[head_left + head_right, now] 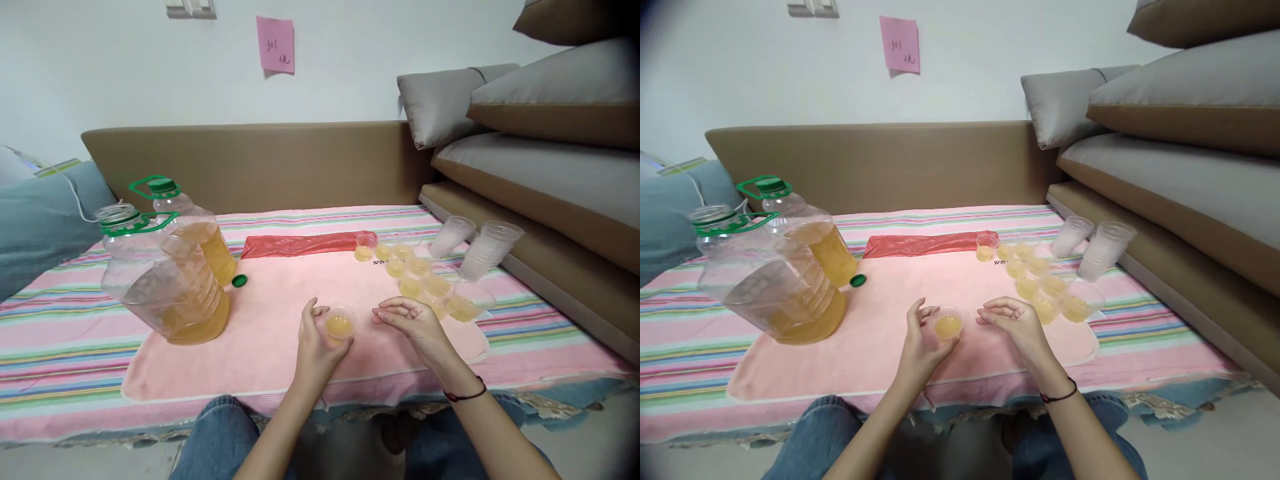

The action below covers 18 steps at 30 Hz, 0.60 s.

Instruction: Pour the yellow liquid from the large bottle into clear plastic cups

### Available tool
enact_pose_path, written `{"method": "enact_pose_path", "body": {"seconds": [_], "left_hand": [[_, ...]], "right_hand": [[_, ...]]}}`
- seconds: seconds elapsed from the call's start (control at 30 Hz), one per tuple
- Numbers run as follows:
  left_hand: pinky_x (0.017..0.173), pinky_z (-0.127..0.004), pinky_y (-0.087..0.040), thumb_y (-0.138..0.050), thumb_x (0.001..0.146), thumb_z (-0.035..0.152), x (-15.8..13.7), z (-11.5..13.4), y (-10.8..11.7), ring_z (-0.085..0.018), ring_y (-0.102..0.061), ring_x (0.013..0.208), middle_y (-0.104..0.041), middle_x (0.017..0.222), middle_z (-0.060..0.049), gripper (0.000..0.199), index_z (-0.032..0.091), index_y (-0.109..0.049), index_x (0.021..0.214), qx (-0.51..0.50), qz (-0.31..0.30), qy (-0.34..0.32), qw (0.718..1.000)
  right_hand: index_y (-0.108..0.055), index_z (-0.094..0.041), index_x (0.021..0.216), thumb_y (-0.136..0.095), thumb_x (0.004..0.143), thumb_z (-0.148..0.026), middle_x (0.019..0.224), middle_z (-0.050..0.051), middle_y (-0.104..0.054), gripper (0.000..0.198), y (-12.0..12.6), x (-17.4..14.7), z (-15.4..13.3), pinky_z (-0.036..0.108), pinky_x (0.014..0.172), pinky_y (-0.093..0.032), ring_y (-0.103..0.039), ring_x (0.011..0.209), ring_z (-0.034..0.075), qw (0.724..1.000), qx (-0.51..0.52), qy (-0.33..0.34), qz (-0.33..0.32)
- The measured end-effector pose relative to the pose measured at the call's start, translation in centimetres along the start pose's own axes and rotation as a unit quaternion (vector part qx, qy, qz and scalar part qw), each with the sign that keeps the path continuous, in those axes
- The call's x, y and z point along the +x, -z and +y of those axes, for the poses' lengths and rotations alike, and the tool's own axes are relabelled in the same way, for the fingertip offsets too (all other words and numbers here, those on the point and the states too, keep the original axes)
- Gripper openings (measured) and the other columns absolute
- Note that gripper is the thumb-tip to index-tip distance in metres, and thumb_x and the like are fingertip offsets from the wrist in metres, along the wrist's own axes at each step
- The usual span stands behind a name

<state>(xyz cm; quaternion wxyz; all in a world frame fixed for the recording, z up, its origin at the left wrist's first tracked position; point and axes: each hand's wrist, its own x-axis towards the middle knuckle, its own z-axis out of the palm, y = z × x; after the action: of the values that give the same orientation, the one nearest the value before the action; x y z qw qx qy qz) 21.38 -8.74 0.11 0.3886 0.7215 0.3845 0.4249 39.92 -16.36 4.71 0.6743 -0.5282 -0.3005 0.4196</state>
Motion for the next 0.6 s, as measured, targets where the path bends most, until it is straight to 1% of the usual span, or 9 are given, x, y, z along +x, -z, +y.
{"method": "enact_pose_path", "body": {"seconds": [0.07, 0.13, 0.2, 0.3, 0.37, 0.43, 0.5, 0.53, 0.6], "left_hand": [[0.103, -0.046, -0.040, -0.075, 0.063, 0.027, -0.04, 0.00, -0.14, -0.026, -0.056, 0.115, -0.055, 0.117, -0.011, 0.086, 0.020, -0.026, 0.133, 0.000, 0.005, 0.000, 1.000], [0.103, -0.046, -0.040, -0.074, 0.063, 0.026, -0.06, 0.01, -0.22, -0.026, -0.056, 0.116, -0.055, 0.117, -0.011, 0.085, 0.020, -0.026, 0.133, -0.002, 0.004, 0.003, 1.000], [0.103, -0.046, -0.040, -0.074, 0.064, 0.027, -0.05, 0.07, -0.25, -0.026, -0.056, 0.116, -0.056, 0.117, -0.011, 0.084, 0.020, -0.026, 0.133, -0.003, 0.002, 0.006, 1.000], [0.103, -0.046, -0.041, -0.073, 0.065, 0.027, -0.04, 0.28, -0.20, -0.026, -0.057, 0.116, -0.057, 0.117, -0.012, 0.083, 0.019, -0.026, 0.134, 0.001, 0.003, 0.004, 1.000], [0.103, -0.046, -0.041, -0.073, 0.066, 0.027, -0.04, 0.44, -0.12, -0.026, -0.057, 0.115, -0.057, 0.117, -0.012, 0.083, 0.019, -0.025, 0.134, 0.003, 0.004, 0.003, 1.000], [0.103, -0.046, -0.041, -0.073, 0.067, 0.027, -0.07, 0.58, -0.04, -0.026, -0.058, 0.115, -0.058, 0.117, -0.012, 0.083, 0.019, -0.025, 0.135, 0.003, 0.006, 0.007, 1.000], [0.103, -0.047, -0.042, -0.074, 0.066, 0.027, -0.11, 0.71, 0.03, -0.026, -0.058, 0.114, -0.059, 0.117, -0.012, 0.084, 0.020, -0.025, 0.135, 0.000, 0.008, 0.013, 1.000], [0.103, -0.047, -0.042, -0.074, 0.066, 0.027, -0.14, 0.78, 0.06, -0.026, -0.059, 0.113, -0.059, 0.117, -0.012, 0.084, 0.020, -0.025, 0.134, -0.002, 0.010, 0.016, 1.000], [0.103, -0.046, -0.042, -0.075, 0.066, 0.026, -0.23, 0.92, 0.13, -0.026, -0.059, 0.113, -0.059, 0.116, -0.011, 0.084, 0.021, -0.026, 0.134, -0.011, 0.013, 0.019, 1.000]], "right_hand": [[-0.075, -0.019, 0.068, -0.093, 0.049, -0.032, 0.061, 0.003, -0.074, 0.030, 0.08, -0.01, 0.19, 0.024, 0.051, -0.052, -0.067, 0.053, 0.015, 1.000, -0.015, 0.000, 0.008], [-0.075, -0.017, 0.067, -0.093, 0.049, -0.034, 0.057, 0.003, -0.072, 0.030, 0.15, -0.06, 0.29, 0.018, 0.036, -0.037, -0.053, 0.040, 0.008, 1.000, -0.024, -0.002, 0.015], [-0.074, -0.017, 0.067, -0.092, 0.050, -0.037, 0.055, 0.002, -0.070, 0.032, 0.22, -0.12, 0.34, 0.017, 0.031, -0.023, -0.042, 0.034, 0.005, 0.999, -0.029, -0.007, 0.018], [-0.073, -0.017, 0.066, -0.091, 0.050, -0.043, 0.048, 0.000, -0.064, 0.036, 0.22, -0.27, 0.36, 0.017, 0.030, -0.015, -0.038, 0.033, 0.004, 0.999, -0.034, -0.010, 0.020], [-0.071, -0.017, 0.064, -0.089, 0.055, -0.050, 0.039, -0.005, -0.054, 0.038, 0.11, -0.43, 0.32, 0.018, 0.031, -0.016, -0.034, 0.031, 0.004, 0.999, -0.034, -0.011, 0.021], [-0.070, -0.018, 0.062, -0.080, 0.065, -0.060, 0.032, -0.009, -0.040, 0.044, -0.09, -0.61, 0.23, 0.019, 0.034, -0.025, -0.028, 0.029, 0.004, 0.999, -0.028, -0.008, 0.020], [-0.069, -0.018, 0.061, -0.068, 0.074, -0.068, 0.030, -0.011, -0.030, 0.052, -0.29, -0.73, 0.17, 0.023, 0.039, -0.034, -0.024, 0.029, 0.004, 1.000, -0.023, -0.005, 0.006], [-0.069, -0.018, 0.061, -0.064, 0.077, -0.069, 0.031, -0.012, -0.028, 0.054, -0.36, -0.74, 0.18, 0.024, 0.041, -0.035, -0.023, 0.030, 0.005, 1.000, -0.029, -0.005, -0.005], [-0.070, -0.018, 0.064, -0.064, 0.078, -0.066, 0.034, -0.011, -0.030, 0.051, -0.40, -0.66, 0.33, 0.024, 0.042, -0.032, -0.025, 0.033, 0.006, 0.997, -0.063, -0.015, -0.030]]}}
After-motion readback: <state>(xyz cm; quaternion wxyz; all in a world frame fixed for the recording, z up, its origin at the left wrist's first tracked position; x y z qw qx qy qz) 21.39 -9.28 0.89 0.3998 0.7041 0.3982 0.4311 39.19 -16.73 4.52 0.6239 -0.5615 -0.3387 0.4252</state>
